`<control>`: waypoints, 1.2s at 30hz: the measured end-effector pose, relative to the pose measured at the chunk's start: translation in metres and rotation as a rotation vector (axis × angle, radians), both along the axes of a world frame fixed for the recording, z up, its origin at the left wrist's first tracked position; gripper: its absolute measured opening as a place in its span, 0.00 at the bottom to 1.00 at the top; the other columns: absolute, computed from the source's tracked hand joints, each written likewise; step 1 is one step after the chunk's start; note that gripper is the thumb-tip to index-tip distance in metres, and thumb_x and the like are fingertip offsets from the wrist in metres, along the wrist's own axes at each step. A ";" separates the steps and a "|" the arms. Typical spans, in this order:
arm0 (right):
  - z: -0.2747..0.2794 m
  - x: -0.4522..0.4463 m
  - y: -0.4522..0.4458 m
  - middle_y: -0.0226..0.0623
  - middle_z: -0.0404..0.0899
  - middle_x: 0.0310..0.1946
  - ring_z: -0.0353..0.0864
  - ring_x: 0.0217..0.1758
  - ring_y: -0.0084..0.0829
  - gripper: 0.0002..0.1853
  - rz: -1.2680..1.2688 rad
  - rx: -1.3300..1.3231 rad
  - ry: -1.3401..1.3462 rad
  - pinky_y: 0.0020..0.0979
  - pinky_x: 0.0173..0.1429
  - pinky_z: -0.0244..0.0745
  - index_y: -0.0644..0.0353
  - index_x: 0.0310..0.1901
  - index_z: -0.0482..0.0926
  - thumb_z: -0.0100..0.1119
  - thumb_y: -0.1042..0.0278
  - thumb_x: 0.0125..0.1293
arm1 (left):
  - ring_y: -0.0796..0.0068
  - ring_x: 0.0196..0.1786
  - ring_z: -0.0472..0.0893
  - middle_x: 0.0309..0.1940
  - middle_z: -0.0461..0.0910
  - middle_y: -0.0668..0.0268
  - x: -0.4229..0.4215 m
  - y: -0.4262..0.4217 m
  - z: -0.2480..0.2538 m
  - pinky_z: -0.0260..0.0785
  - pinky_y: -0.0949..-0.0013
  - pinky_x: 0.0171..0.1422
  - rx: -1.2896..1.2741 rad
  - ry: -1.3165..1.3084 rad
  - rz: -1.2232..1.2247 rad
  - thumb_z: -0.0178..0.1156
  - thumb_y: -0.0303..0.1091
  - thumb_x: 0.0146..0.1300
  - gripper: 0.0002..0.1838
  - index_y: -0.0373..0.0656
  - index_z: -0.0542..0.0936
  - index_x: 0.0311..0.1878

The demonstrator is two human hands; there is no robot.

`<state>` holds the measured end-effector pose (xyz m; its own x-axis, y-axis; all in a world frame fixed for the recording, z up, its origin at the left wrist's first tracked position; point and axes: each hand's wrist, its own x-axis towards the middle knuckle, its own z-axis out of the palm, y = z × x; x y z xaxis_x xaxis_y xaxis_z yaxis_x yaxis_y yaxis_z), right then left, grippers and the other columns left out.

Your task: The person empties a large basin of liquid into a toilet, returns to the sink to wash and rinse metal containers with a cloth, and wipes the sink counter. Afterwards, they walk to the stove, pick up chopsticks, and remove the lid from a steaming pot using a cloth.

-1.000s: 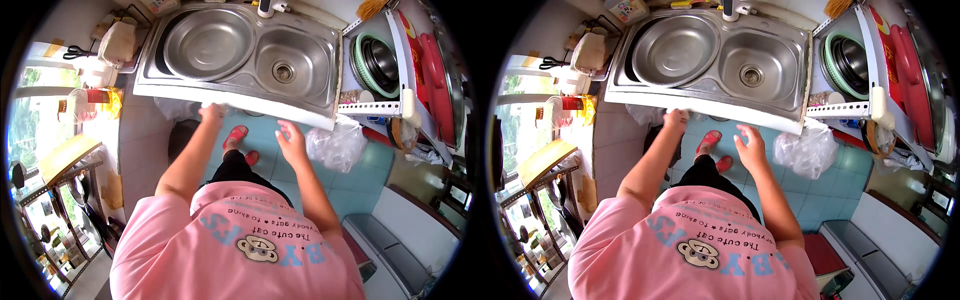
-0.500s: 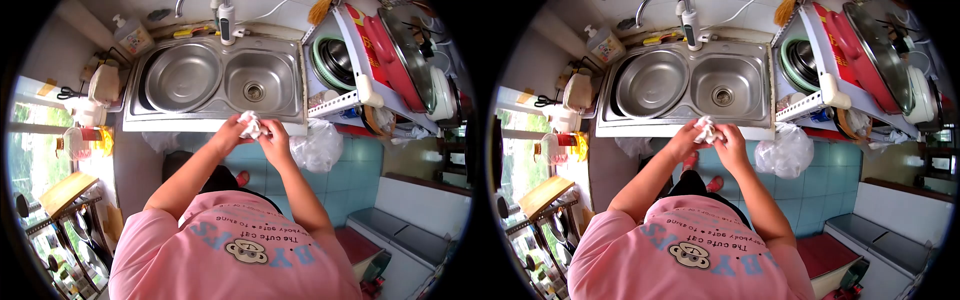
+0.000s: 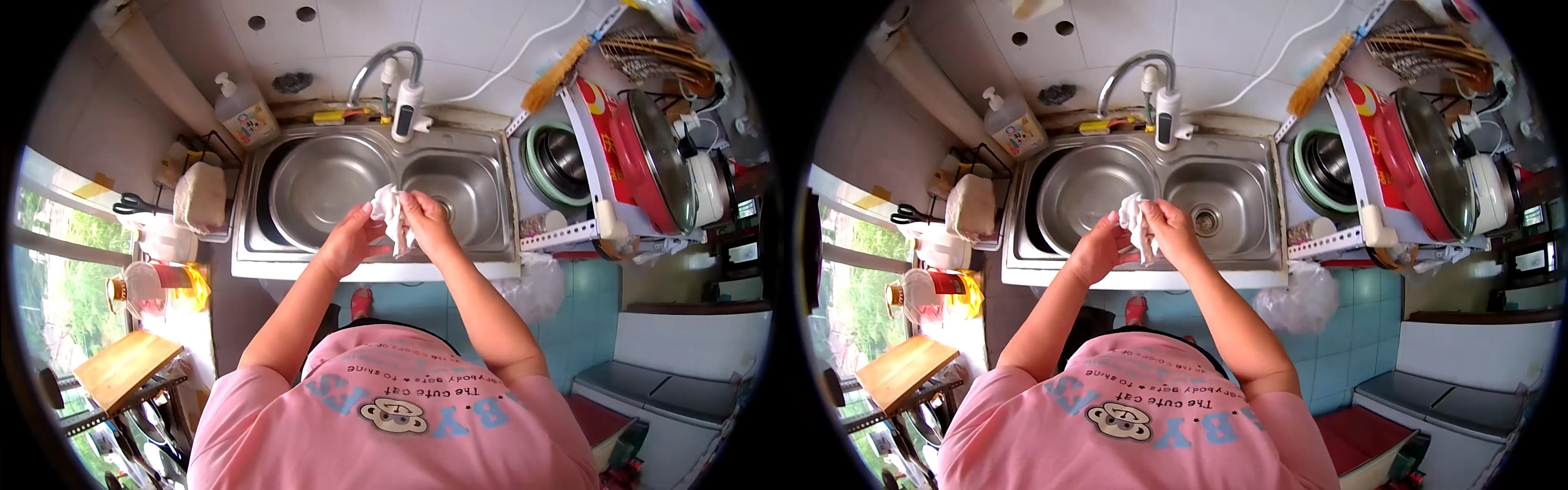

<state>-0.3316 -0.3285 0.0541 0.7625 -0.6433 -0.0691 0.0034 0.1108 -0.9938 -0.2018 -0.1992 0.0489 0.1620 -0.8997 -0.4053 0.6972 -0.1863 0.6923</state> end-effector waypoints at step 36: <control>0.004 -0.002 -0.028 0.34 0.74 0.29 0.71 0.33 0.23 0.07 -0.250 -0.314 0.000 0.29 0.39 0.70 0.65 0.42 0.71 0.54 0.71 0.68 | 0.65 0.40 0.82 0.38 0.81 0.60 0.074 -0.007 0.063 0.75 0.66 0.47 0.077 -1.609 -0.102 0.66 0.24 0.51 0.22 0.44 0.76 0.51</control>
<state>-0.3339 -0.3567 0.0576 0.5798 -0.7989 0.1600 -0.0085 -0.2023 -0.9793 -0.1281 -0.2060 0.1123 0.3861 -0.9194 0.0748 -0.7226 -0.2511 0.6440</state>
